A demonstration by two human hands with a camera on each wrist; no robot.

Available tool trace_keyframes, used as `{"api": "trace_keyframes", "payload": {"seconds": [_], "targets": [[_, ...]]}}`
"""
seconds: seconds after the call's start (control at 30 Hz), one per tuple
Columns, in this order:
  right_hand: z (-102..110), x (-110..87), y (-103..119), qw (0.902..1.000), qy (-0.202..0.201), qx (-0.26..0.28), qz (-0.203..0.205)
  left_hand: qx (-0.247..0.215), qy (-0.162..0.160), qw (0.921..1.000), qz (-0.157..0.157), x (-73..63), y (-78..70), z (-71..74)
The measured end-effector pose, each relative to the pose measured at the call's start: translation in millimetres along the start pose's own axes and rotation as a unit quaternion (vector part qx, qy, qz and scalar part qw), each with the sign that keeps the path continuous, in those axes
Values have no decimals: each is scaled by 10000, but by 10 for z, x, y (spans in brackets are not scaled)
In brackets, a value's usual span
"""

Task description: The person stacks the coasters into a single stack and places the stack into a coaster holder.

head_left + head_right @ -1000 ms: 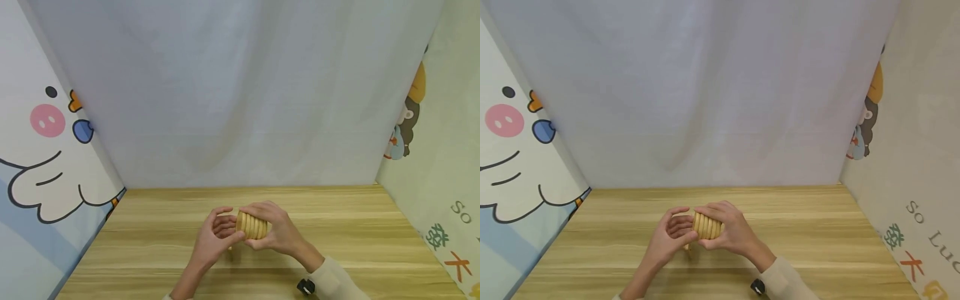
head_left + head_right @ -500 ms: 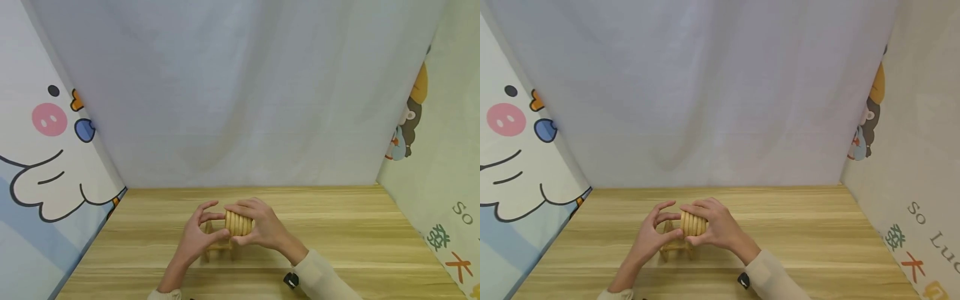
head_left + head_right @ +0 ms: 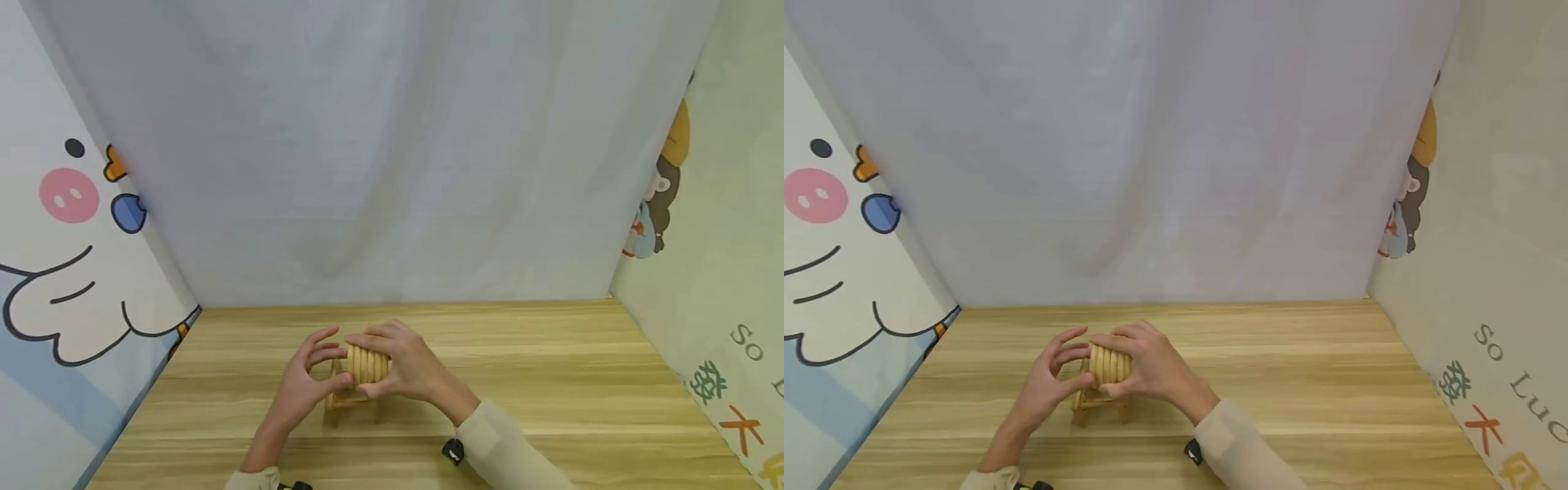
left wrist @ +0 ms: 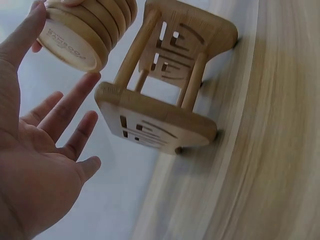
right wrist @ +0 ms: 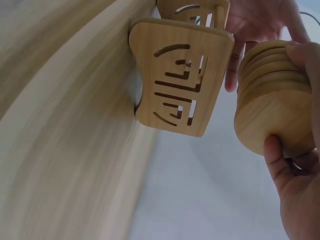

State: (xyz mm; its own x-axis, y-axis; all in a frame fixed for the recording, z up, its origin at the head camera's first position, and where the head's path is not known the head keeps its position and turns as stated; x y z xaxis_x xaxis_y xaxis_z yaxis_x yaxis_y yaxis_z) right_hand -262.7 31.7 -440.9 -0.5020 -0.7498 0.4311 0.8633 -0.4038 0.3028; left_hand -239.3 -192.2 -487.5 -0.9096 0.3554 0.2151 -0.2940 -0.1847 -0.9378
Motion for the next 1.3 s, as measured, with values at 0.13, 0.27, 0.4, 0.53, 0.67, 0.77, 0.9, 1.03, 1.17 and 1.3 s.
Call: {"api": "trace_keyframes", "payload": {"seconds": [0.13, 0.27, 0.4, 0.53, 0.67, 0.77, 0.9, 1.03, 1.17, 1.3], "targets": [[-48, 84, 16, 9998, 184, -67, -96, -112, 39, 9999, -9, -28, 48, 77], [-74, 162, 50, 9991, 372, -83, -177, -179, 60, 9998, -85, -46, 92, 144], [-82, 195, 74, 9984, 490, -132, -237, -169, 124, 9998, -47, -52, 135, 179], [-99, 216, 86, 9979, 565, -167, -283, -198, 176, 9996, -11, -62, 158, 206], [-130, 248, 102, 9970, 676, -161, -330, -138, 201, 9997, -1, -82, 172, 233], [-158, 270, 108, 9958, 791, -161, -424, -14, 249, 9997, -20, -99, 185, 250], [-195, 295, 113, 9940, 925, -223, -537, 52, 358, 9993, -110, -114, 197, 268], [-211, 308, 123, 9930, 991, -250, -590, -1, 463, 9988, -145, -121, 213, 272], [-212, 315, 136, 9930, 994, -252, -594, -105, 488, 9987, -122, -124, 240, 278], [-223, 321, 141, 9936, 950, -321, -529, -196, 530, 9983, -146, -124, 271, 286]]}}
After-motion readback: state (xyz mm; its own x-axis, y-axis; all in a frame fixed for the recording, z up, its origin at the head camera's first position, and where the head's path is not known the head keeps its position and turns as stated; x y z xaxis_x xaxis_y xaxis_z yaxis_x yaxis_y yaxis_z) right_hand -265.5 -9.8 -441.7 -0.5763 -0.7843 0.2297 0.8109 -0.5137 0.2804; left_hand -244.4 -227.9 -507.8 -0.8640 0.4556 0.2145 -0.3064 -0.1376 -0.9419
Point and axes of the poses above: each hand's wrist, its own x-axis towards the middle knuckle, its own z-axis out of the back of the hand, y = z × x, the point moved 3 cm from there along x, towards the middle knuckle, and after that the axes turned 10 degrees about y, right-handed, at the moved point
